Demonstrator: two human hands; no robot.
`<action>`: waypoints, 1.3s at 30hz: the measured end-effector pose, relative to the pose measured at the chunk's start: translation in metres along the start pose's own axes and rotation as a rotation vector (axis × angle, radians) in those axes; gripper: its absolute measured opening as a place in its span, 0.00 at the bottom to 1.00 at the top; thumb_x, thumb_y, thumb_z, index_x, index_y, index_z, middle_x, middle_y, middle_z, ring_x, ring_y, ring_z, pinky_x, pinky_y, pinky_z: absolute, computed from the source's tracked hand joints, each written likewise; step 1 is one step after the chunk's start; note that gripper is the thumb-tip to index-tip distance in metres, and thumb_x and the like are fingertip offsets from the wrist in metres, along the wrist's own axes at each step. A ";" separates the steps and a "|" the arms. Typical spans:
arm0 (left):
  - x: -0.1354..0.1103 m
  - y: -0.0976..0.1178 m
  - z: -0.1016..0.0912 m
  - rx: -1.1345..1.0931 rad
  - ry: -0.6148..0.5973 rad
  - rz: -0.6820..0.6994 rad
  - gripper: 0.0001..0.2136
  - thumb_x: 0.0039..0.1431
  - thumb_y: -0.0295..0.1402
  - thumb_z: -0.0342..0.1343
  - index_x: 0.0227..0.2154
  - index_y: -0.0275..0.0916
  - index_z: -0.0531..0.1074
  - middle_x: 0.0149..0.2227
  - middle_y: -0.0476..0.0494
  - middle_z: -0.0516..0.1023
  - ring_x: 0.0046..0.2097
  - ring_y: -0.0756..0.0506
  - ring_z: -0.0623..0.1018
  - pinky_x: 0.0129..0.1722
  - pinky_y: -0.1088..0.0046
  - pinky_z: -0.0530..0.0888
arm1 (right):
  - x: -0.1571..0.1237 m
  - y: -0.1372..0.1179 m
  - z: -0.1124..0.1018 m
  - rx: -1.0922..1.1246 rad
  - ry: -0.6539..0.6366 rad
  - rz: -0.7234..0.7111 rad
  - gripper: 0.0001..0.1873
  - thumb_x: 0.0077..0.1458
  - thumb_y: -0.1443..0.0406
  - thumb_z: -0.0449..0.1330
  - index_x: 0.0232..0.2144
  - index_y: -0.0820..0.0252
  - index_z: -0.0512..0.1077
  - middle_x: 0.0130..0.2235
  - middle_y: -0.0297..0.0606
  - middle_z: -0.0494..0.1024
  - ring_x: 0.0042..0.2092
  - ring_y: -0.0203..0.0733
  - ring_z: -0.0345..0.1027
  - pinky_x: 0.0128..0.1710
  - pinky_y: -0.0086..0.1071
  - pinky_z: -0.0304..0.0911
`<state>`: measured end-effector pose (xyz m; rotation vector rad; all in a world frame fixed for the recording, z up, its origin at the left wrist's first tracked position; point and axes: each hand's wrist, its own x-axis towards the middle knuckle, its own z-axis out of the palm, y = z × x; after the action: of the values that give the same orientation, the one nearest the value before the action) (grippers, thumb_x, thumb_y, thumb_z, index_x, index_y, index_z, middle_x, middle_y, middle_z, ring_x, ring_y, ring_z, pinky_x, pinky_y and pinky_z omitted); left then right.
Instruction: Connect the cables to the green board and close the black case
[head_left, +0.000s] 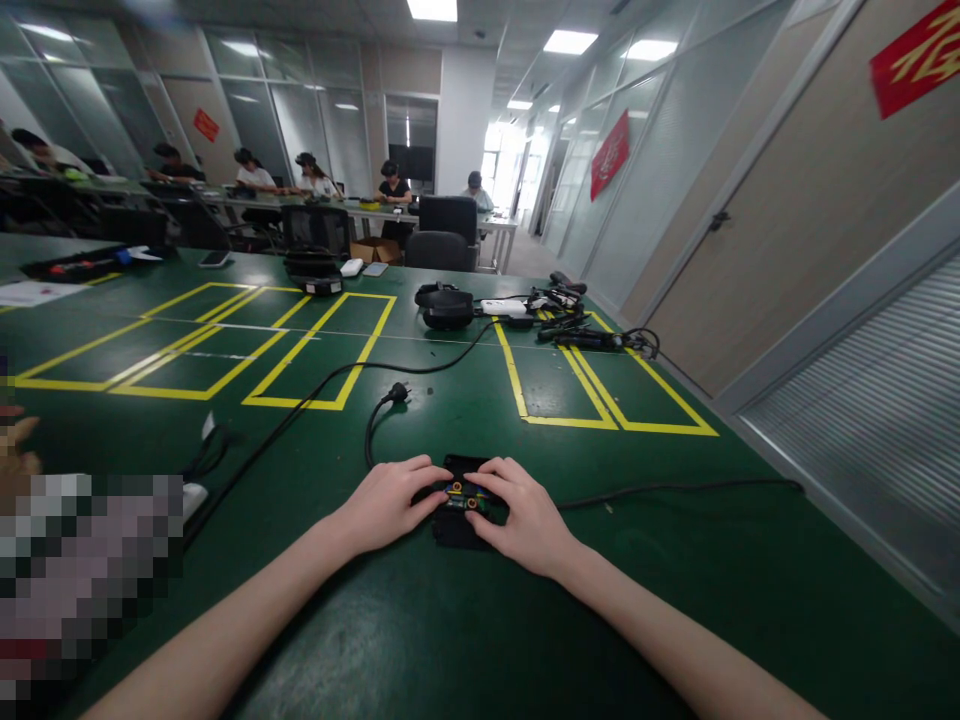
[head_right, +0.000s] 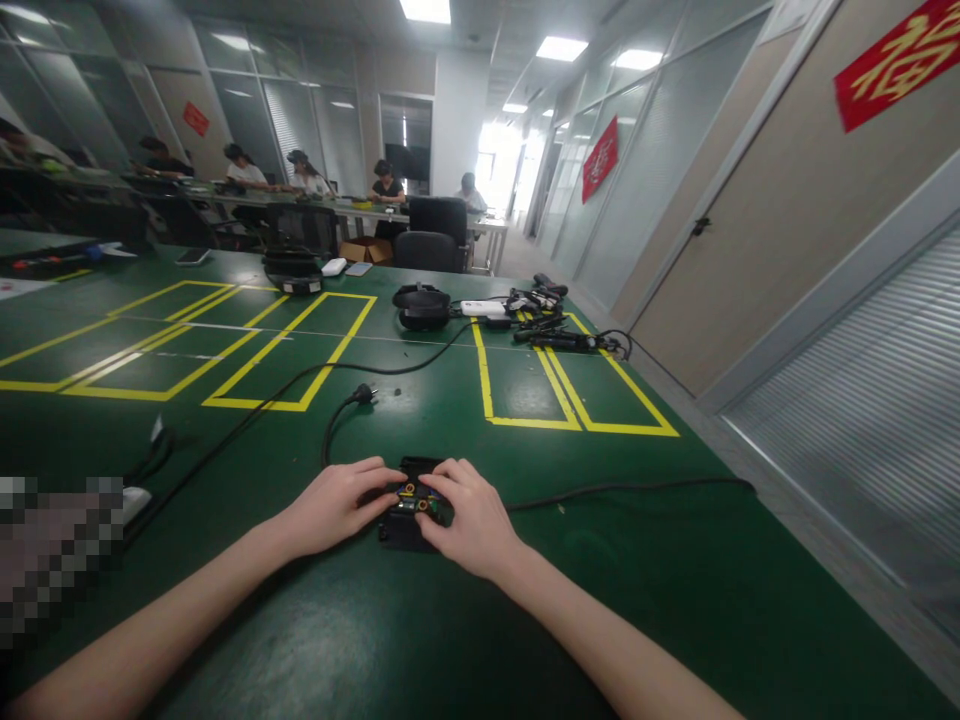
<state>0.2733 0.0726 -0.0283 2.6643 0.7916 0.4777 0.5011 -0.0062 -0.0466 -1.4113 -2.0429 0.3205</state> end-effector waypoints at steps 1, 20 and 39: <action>0.000 -0.001 0.001 -0.001 0.005 -0.003 0.12 0.71 0.34 0.53 0.52 0.42 0.76 0.42 0.45 0.80 0.38 0.47 0.80 0.39 0.75 0.75 | 0.000 0.000 -0.002 0.015 -0.002 -0.002 0.21 0.56 0.66 0.66 0.53 0.55 0.75 0.48 0.43 0.77 0.50 0.51 0.73 0.49 0.44 0.73; 0.000 -0.003 -0.010 -0.155 0.109 -0.059 0.10 0.68 0.33 0.52 0.40 0.38 0.79 0.36 0.45 0.79 0.33 0.48 0.77 0.32 0.75 0.73 | 0.004 0.024 -0.043 -0.001 -0.146 0.070 0.06 0.65 0.63 0.59 0.34 0.57 0.72 0.30 0.33 0.76 0.29 0.39 0.68 0.29 0.31 0.59; -0.006 0.000 -0.017 -0.550 -0.146 -0.093 0.07 0.56 0.30 0.56 0.31 0.33 0.77 0.25 0.49 0.75 0.25 0.53 0.70 0.25 0.80 0.65 | -0.002 0.013 -0.047 0.213 -0.345 0.063 0.15 0.66 0.58 0.56 0.35 0.59 0.79 0.30 0.35 0.78 0.28 0.36 0.66 0.28 0.28 0.59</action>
<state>0.2618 0.0721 -0.0147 2.1168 0.6265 0.4009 0.5404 -0.0100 -0.0173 -1.3621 -2.1572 0.8332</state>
